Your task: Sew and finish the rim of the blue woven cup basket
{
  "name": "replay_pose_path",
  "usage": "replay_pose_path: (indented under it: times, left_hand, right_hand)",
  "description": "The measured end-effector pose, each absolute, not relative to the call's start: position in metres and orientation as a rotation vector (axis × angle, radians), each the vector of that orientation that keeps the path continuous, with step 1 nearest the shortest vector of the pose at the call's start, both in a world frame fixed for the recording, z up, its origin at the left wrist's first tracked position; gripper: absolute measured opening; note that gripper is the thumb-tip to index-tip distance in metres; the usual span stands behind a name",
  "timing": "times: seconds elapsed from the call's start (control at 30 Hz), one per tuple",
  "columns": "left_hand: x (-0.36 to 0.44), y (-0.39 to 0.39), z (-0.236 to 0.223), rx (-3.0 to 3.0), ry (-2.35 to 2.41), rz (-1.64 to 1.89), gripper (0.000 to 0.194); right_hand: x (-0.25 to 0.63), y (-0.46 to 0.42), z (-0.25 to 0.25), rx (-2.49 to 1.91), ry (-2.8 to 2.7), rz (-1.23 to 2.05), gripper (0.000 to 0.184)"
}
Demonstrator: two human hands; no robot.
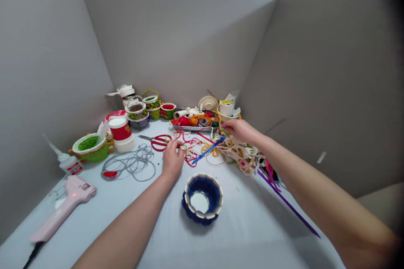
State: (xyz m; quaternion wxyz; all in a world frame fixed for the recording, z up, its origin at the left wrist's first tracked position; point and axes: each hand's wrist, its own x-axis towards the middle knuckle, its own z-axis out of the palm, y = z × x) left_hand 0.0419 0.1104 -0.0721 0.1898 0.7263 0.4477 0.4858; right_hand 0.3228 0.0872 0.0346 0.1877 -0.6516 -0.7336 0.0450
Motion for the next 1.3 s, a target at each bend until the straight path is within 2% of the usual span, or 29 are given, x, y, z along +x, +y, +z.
replay_pose_path:
  times: [0.13,0.33,0.5,0.67,0.9,1.07,1.23,1.3]
  left_hand:
    - [0.042,0.109,-0.070,2.057,1.239,1.393,0.015]
    - [0.037,0.111,-0.070,1.988,1.258,1.466,0.017]
    - [0.035,0.114,-0.071,1.951,1.250,1.480,0.016]
    - [0.036,0.117,-0.074,1.926,1.249,1.489,0.016]
    - [0.035,0.123,-0.076,1.709,1.328,1.548,0.020]
    - [0.033,0.126,-0.079,1.698,1.332,1.548,0.020]
    - [0.033,0.125,-0.078,1.725,1.312,1.526,0.019]
    - [0.033,0.125,-0.077,1.733,1.310,1.512,0.018]
  right_hand:
    - [0.322,0.084,0.028,-1.928,-1.743,0.328,0.015]
    - [0.283,0.115,0.001,-1.973,-1.426,0.686,0.025]
    - [0.267,0.135,-0.015,-2.035,-1.266,0.825,0.015]
    - [0.286,0.124,-0.002,-2.100,-1.315,0.669,0.016]
    - [0.276,0.113,0.017,-2.125,-1.584,0.180,0.031]
    - [0.230,0.146,-0.004,-2.119,-1.838,0.229,0.018]
    - [0.203,0.180,-0.031,-2.234,-1.821,0.226,0.029]
    - [0.198,0.184,-0.038,-2.237,-1.791,0.208,0.029]
